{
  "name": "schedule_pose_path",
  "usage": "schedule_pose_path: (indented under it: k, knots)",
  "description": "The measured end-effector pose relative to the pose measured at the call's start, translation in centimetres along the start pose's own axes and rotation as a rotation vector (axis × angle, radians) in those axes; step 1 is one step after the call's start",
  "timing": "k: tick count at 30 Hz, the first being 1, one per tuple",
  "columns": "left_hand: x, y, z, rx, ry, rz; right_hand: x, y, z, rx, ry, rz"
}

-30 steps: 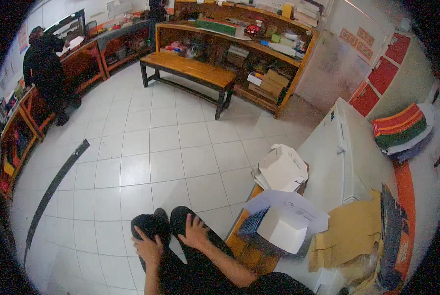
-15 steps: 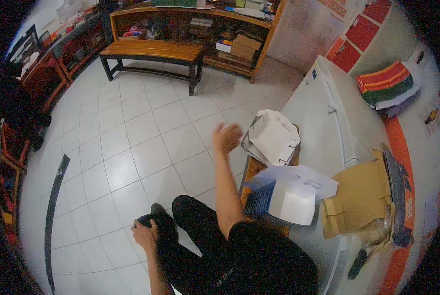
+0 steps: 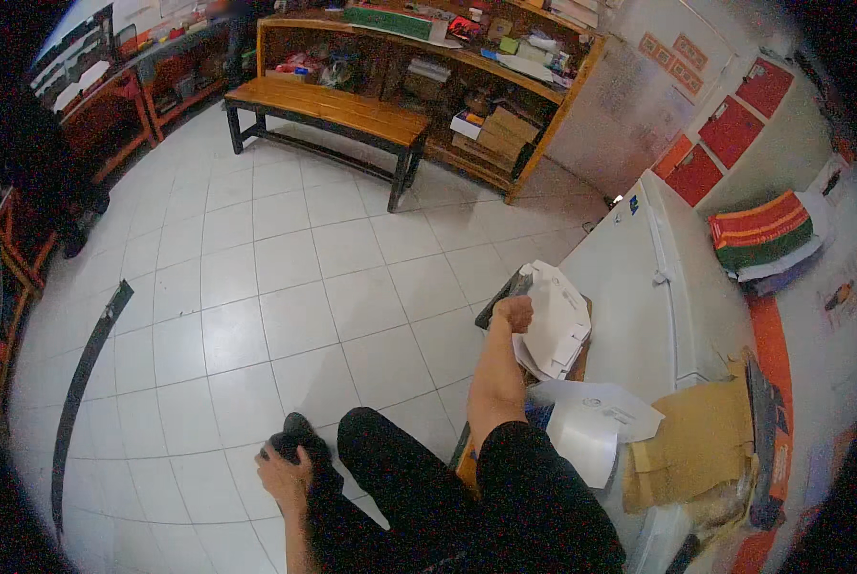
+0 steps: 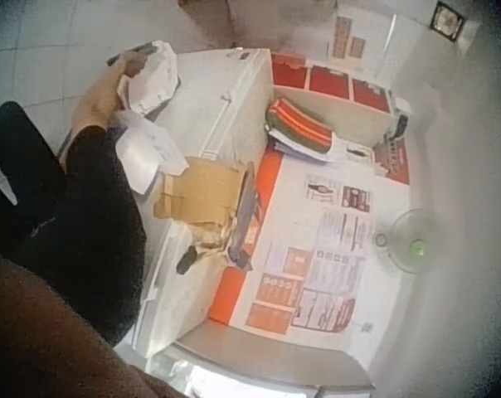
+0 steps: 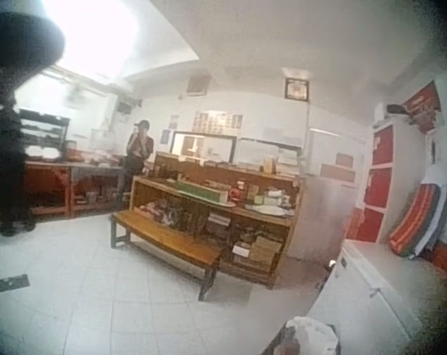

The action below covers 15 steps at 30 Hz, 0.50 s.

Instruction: The recorder walks through a kitchen area and then sits down to assemble cardboard food boxes.

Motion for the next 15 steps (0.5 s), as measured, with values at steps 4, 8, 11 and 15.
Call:
schedule_pose_path:
  k: [4, 8, 11, 15]
  knots:
    - [0.0, 0.0, -0.2, 0.017, 0.011, -0.019, -0.8, -2.1, 3.4, -0.008, 0.508, 0.103]
    - [0.4, -0.2, 0.3, 0.042, -0.005, 0.0, 2.6, -7.4, 7.9, -0.08, 1.059, 0.514]
    - [0.9, -1.0, 0.2, 0.131, 0.046, -0.015, 9.4, -10.2, 9.1, -0.348, 0.708, 1.036]
    - [0.7, -4.3, -0.4, 0.495, 0.109, -0.186, 24.8, -7.4, 8.9, -0.325, 0.014, 1.601]
Point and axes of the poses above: each hand's wrist, its own x-axis away from the middle knuckle, its own z-axis out of the back of the hand, y = z × x, the point moved 3 cm from there along -x, towards the middle knuckle, and after that the axes turned 2 degrees about y, right-handed, at the moved point
